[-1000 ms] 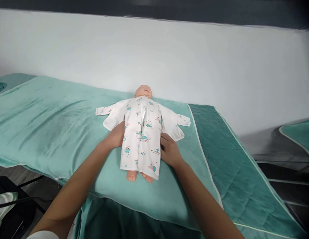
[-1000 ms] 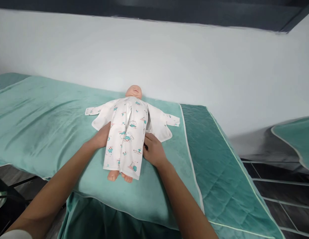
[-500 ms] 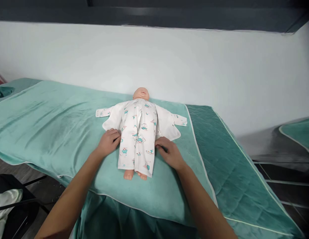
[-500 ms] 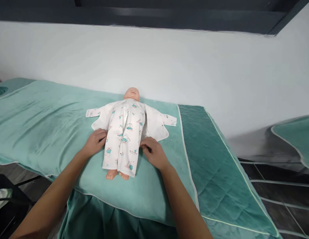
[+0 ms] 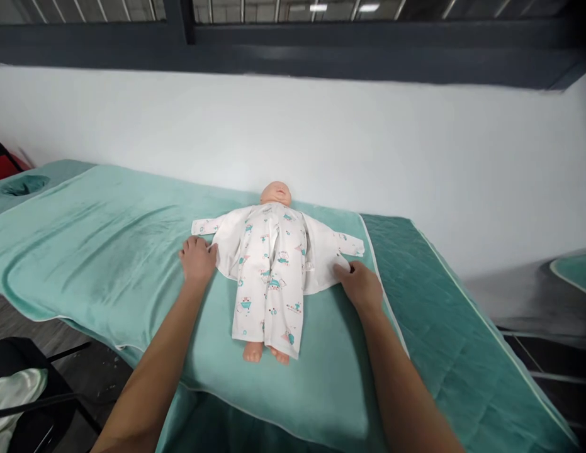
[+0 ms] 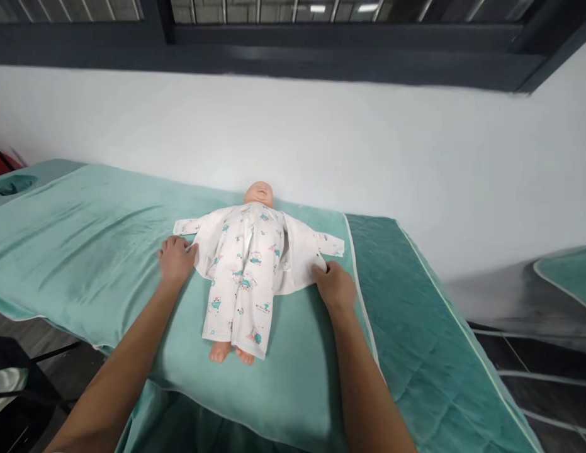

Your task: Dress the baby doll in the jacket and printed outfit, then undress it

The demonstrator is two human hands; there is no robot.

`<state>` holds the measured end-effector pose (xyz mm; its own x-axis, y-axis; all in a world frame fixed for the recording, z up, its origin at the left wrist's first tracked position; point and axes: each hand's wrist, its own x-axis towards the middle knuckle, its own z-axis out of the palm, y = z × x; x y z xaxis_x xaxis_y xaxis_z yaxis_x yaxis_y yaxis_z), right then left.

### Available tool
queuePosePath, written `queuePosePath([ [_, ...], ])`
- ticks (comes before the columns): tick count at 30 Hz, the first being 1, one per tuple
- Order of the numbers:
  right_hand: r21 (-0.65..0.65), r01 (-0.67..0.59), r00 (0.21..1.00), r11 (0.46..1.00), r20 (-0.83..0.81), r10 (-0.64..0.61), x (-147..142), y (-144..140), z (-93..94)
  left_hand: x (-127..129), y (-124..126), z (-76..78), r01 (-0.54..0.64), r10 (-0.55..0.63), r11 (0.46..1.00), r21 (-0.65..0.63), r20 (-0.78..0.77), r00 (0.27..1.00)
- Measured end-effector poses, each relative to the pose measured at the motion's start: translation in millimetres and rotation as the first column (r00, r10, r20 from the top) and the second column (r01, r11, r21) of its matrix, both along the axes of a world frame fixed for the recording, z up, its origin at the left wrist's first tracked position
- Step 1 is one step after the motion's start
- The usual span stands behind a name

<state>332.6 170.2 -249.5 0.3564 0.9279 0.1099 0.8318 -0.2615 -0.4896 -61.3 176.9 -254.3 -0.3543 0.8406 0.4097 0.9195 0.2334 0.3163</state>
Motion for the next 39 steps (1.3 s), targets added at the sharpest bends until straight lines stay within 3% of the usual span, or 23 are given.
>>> queuePosePath([
  [3, 0.266, -0.044, 0.968, 0.963, -0.225, 0.106, -24.9, -4.4, 26.8, -5.4, -2.9, -2.0, 0.099, -0.101, 0.994, 0.043, 0.049, 0.994],
  [5, 0.444, -0.140, 0.930, 0.885, -0.247, 0.271, -51.1, -12.2, 48.2, -8.3, -4.1, -3.6, 0.125, -0.138, 0.987, 0.098, 0.141, 0.980],
  [6, 0.491, -0.269, 0.896, 0.829, -0.188, 0.402, -65.3, -17.1, 58.1, -8.7, -4.4, -3.4, 0.133, -0.158, 0.983, 0.127, 0.221, 0.962],
  [9, 0.349, -0.668, 0.714, 0.657, 0.053, 0.698, -100.8, -30.3, 79.0, -1.8, -3.5, 7.3, 0.133, -0.227, 0.969, 0.207, 0.543, 0.809],
  [11, 0.232, -0.761, 0.637, 0.606, 0.088, 0.766, -111.1, -34.7, 85.4, 12.0, -2.0, 26.2, 0.158, -0.302, 0.951, 0.265, 0.694, 0.653],
  [13, 0.202, -0.763, 0.624, 0.614, -0.015, 0.781, -110.1, -34.8, 88.2, 33.2, -2.5, 52.9, 0.244, -0.423, 0.906, 0.346, 0.738, 0.526],
  [15, 0.212, -0.753, 0.601, 0.624, -0.167, 0.782, -102.3, -30.4, 89.9, 58.5, -8.3, 81.3, 0.373, -0.549, 0.833, 0.409, 0.701, 0.456],
  [18, 0.290, -0.701, 0.588, 0.652, -0.283, 0.758, -89.8, -13.4, 91.1, 91.6, -25.4, 110.9, 0.663, -0.638, 0.719, 0.210, 0.578, 0.509],
  [20, 0.363, -0.589, 0.650, 0.722, -0.318, 0.690, -86.6, 6.6, 89.7, 102.9, -34.9, 117.4, 0.752, -0.691, 0.655, 0.073, 0.461, 0.558],
  [22, 0.402, -0.447, 0.730, 0.799, -0.353, 0.586, -89.7, 32.6, 86.9, 104.1, -34.2, 116.1, 0.777, -0.715, 0.628, 0.048, 0.430, 0.551],
  [24, 0.383, -0.347, 0.800, 0.856, -0.356, 0.483, -98.8, 61.3, 84.3, 99.2, -18.8, 112.2, 0.755, -0.691, 0.645, 0.119, 0.512, 0.510],
  [26, 0.326, -0.308, 0.866, 0.894, -0.293, 0.406, -111.7, 88.2, 83.4, 94.5, 11.1, 108.6, 0.659, -0.633, 0.721, 0.216, 0.592, 0.499],
  [29, 0.215, -0.279, 0.938, 0.936, -0.149, 0.313, -129.7, 117.3, 83.5, 97.2, 67.8, 104.6, 0.506, -0.555, 0.821, 0.265, 0.578, 0.598],
  [32, 0.209, -0.250, 0.959, 0.945, -0.084, 0.272, -136.7, 130.2, 81.1, 109.1, 111.2, 100.9, 0.517, -0.507, 0.844, 0.142, 0.525, 0.683],
  [35, 0.235, -0.268, 0.944, 0.935, -0.133, 0.303, -131.5, 133.2, 77.2, 117.1, 126.7, 97.5, 0.546, -0.490, 0.835, 0.065, 0.537, 0.686],
  [39, 0.178, -0.267, 0.897, 0.947, -0.313, 0.311, -121.6, 133.5, 77.5, 116.0, 125.0, 96.2, 0.545, -0.486, 0.832, 0.102, 0.608, 0.629],
])
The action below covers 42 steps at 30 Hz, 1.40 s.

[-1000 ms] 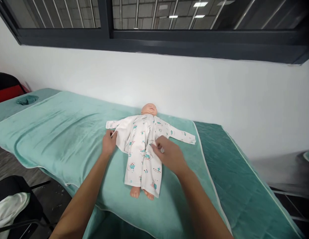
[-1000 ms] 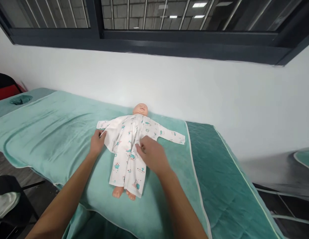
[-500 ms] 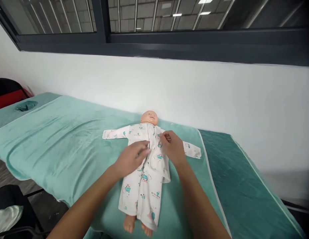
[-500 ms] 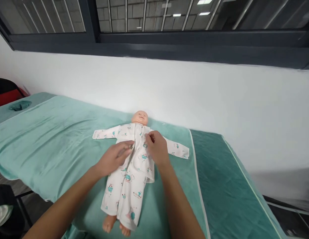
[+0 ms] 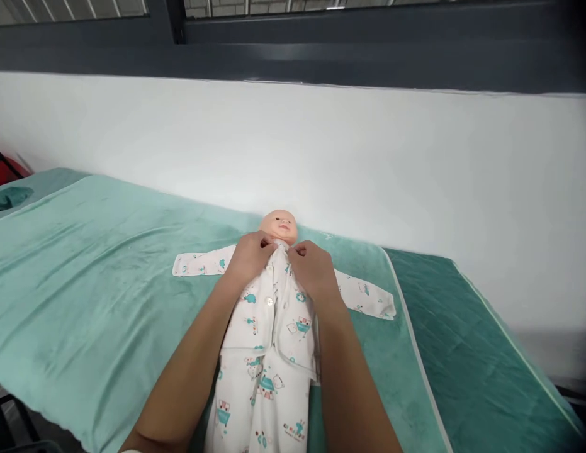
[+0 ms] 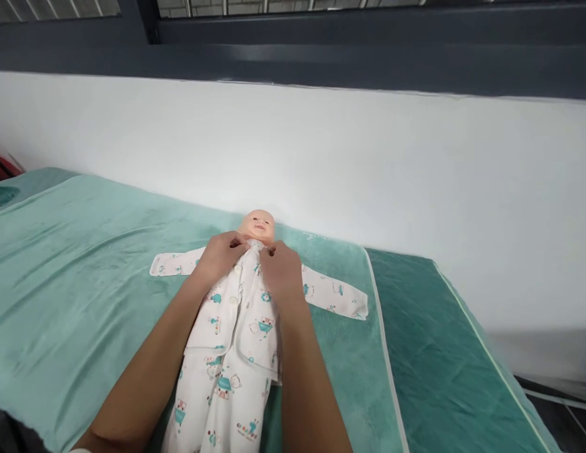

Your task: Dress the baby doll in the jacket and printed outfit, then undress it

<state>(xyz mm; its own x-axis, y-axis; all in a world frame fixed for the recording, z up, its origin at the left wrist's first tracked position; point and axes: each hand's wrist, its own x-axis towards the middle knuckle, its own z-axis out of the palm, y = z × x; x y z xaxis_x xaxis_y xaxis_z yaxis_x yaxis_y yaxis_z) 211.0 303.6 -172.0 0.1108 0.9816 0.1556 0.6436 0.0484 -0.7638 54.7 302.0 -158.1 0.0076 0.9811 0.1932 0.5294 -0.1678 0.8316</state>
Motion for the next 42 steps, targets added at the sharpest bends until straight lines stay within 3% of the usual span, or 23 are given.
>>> queuePosePath([
  [6, -0.004, -0.027, 0.923, 1.000, -0.383, 0.024, -4.8, -4.1, 7.0, 6.7, -0.5, 8.2, -0.057, 0.052, 0.998, 0.018, 0.203, 0.978],
  [14, 0.006, -0.095, 0.825, 0.995, -0.559, 0.082, -9.8, -4.5, -4.1, 7.3, -3.7, 3.2, 0.034, -0.024, 0.999, -0.040, 0.227, 0.974],
  [21, 0.038, -0.189, 0.802, 0.981, -0.571, 0.177, -5.8, -5.8, -5.6, 3.5, -3.3, 0.9, 0.064, -0.058, 0.998, -0.016, 0.224, 0.973],
  [27, 0.022, -0.215, 0.788, 0.976, -0.587, 0.186, -7.4, -8.5, -2.2, 1.4, -2.8, -3.9, 0.109, -0.103, 0.994, -0.009, 0.246, 0.964],
  [37, -0.077, -0.256, 0.906, 0.964, -0.367, 0.211, -10.7, -19.2, 12.4, 2.7, -5.4, -3.5, 0.125, -0.092, 0.987, -0.097, 0.289, 0.953],
  [42, -0.089, -0.235, 0.937, 0.968, -0.287, 0.201, -14.0, -21.1, 14.7, 0.5, 0.3, -10.5, 0.185, -0.126, 0.978, -0.099, 0.428, 0.895],
])
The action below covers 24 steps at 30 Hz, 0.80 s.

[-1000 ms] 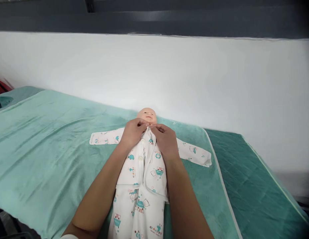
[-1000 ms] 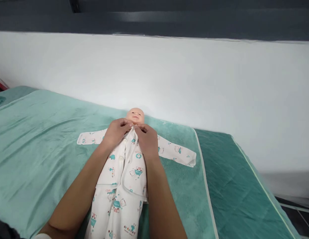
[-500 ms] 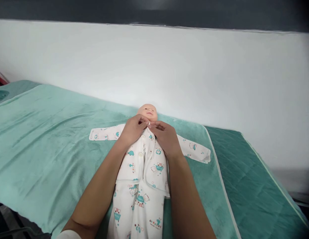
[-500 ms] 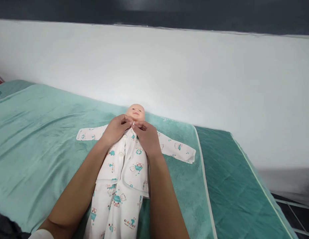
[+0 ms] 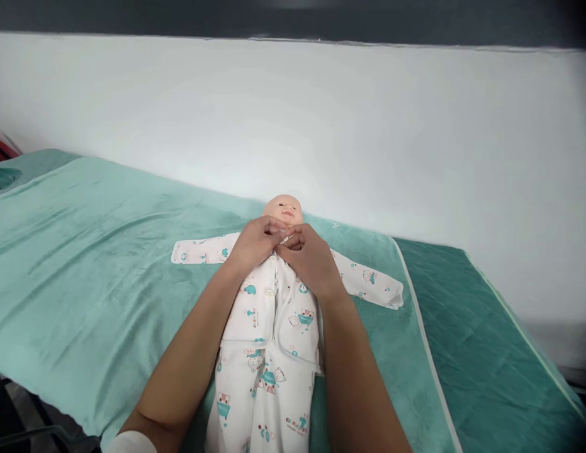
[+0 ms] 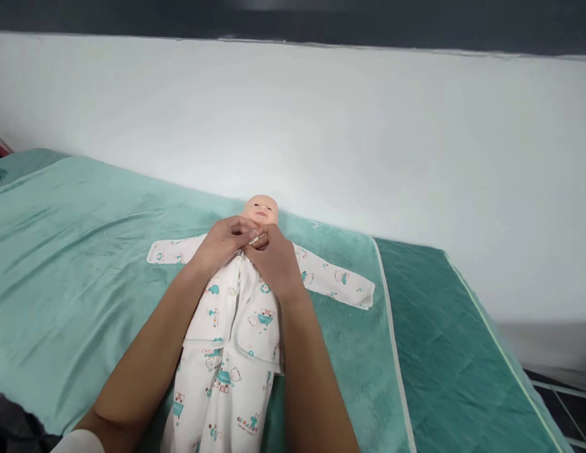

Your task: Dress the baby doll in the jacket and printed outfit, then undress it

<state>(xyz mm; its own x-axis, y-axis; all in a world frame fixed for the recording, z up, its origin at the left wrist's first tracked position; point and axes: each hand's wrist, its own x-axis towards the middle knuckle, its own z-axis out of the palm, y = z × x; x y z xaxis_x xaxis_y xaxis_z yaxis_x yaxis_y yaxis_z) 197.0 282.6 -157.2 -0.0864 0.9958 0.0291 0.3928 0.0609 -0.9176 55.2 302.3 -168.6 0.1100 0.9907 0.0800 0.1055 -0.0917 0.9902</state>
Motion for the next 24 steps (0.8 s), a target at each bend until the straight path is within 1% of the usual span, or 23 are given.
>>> queuePosePath([
  [2, 0.014, -0.002, 0.999, 1.000, 0.035, 0.001, -0.7, -1.1, 0.8, -1.8, 1.5, -0.7, -0.003, 0.003, 1.000, -0.008, -0.005, 1.000],
  [8, 0.036, -0.035, 0.989, 0.999, 0.143, 0.029, 1.2, -8.1, 5.8, -1.6, -4.6, 5.3, -0.059, 0.072, 0.996, 0.064, -0.238, 0.969],
  [12, 0.098, -0.047, 0.980, 0.994, 0.199, 0.027, 3.9, -14.6, 5.2, 1.2, -13.4, 6.7, -0.088, 0.118, 0.989, 0.119, -0.273, 0.955],
  [16, 0.220, 0.006, 0.969, 0.975, 0.241, -0.060, 2.4, -31.9, -2.8, -1.3, -27.5, 5.6, -0.101, 0.164, 0.971, 0.217, -0.297, 0.941],
  [19, 0.326, 0.097, 0.931, 0.940, 0.305, -0.201, -1.7, -52.6, -9.6, -6.2, -42.3, 3.7, -0.087, 0.160, 0.964, 0.252, -0.284, 0.945],
  [21, 0.334, 0.154, 0.901, 0.930, 0.339, -0.271, -4.4, -65.0, -12.0, -10.5, -53.0, 2.2, -0.069, 0.135, 0.964, 0.258, -0.249, 0.959],
  [22, 0.321, 0.169, 0.891, 0.932, 0.355, -0.284, -5.4, -69.8, -12.3, -12.8, -58.0, 1.6, -0.049, 0.111, 0.965, 0.257, -0.231, 0.966],
  [24, 0.286, 0.156, 0.878, 0.945, 0.398, -0.265, -6.2, -75.9, -11.0, -17.2, -66.3, 1.1, 0.011, 0.042, 0.970, 0.243, -0.212, 0.976],
])
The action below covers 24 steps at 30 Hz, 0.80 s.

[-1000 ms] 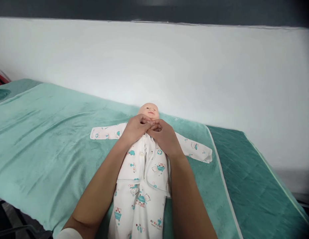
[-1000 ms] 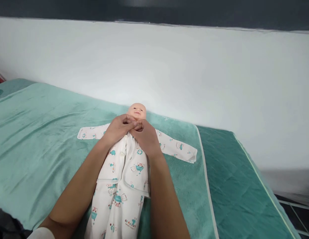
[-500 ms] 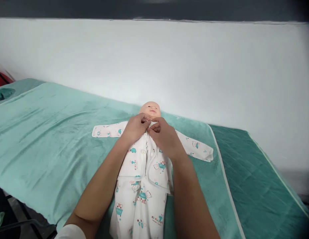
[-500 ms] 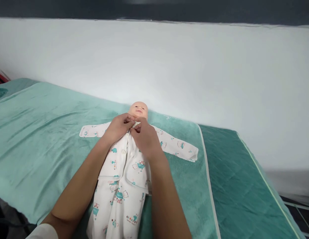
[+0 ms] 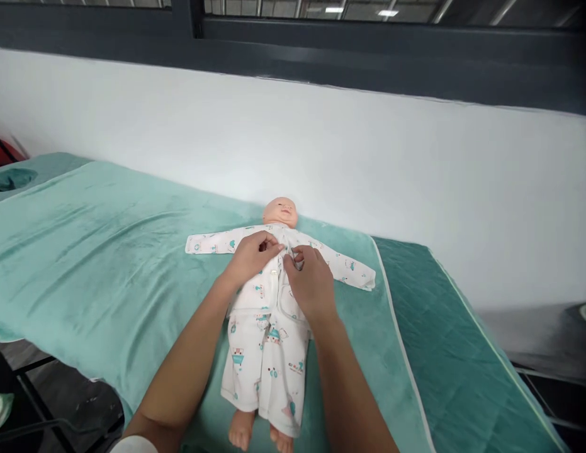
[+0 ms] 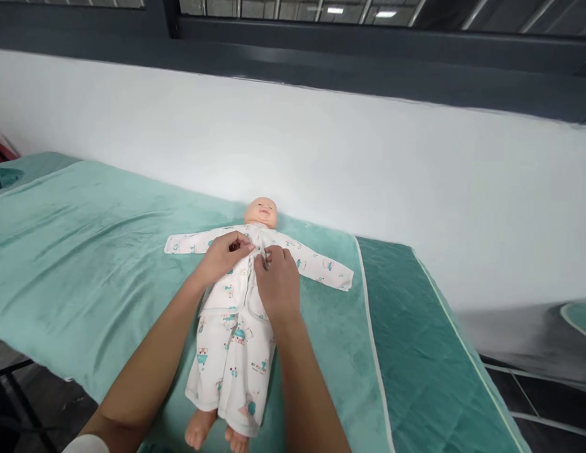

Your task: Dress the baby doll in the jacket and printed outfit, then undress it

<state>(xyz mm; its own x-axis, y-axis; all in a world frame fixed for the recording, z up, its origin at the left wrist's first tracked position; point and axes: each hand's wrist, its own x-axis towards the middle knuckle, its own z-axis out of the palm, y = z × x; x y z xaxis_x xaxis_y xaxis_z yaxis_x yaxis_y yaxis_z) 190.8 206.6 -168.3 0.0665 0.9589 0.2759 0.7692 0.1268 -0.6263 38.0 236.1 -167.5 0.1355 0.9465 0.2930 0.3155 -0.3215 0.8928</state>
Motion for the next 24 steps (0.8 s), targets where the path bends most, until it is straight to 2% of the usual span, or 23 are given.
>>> queuePosePath([
  [3, -0.041, -0.036, 0.996, 0.998, 0.077, 0.039, 1.1, -2.6, 4.0, -5.3, -5.6, 0.8, 0.064, -0.064, 0.998, -0.029, 0.011, 0.998],
  [8, -0.055, -0.027, 0.979, 0.998, 0.201, 0.038, 1.4, 0.4, 6.1, -9.7, -3.0, 2.5, 0.094, -0.095, 0.995, -0.039, -0.023, 0.995],
  [13, -0.049, -0.015, 0.973, 0.999, 0.229, 0.026, 0.5, 10.8, 3.2, -3.4, -1.3, 1.8, 0.040, -0.041, 0.997, -0.072, -0.010, 0.999],
  [15, -0.058, -0.028, 0.988, 0.998, 0.147, 0.037, 3.3, 15.4, 2.5, 3.0, -1.8, 1.4, 0.023, -0.021, 0.998, -0.055, 0.051, 0.998],
  [18, -0.094, -0.083, 0.988, 0.992, -0.139, 0.070, 11.2, 20.3, 2.2, 11.9, -2.7, 0.9, -0.016, 0.020, 0.999, -0.041, 0.095, 0.995],
  [21, -0.178, -0.140, 0.894, 0.974, -0.445, 0.048, 19.1, 22.3, 2.8, 13.6, -3.4, 0.5, -0.024, 0.029, 0.998, -0.057, 0.085, 0.996],
  [24, -0.193, -0.207, 0.784, 0.959, -0.620, 0.044, 21.9, 22.6, 2.6, 8.6, -4.0, 1.4, 0.030, -0.021, 0.996, -0.086, 0.101, 0.995],
])
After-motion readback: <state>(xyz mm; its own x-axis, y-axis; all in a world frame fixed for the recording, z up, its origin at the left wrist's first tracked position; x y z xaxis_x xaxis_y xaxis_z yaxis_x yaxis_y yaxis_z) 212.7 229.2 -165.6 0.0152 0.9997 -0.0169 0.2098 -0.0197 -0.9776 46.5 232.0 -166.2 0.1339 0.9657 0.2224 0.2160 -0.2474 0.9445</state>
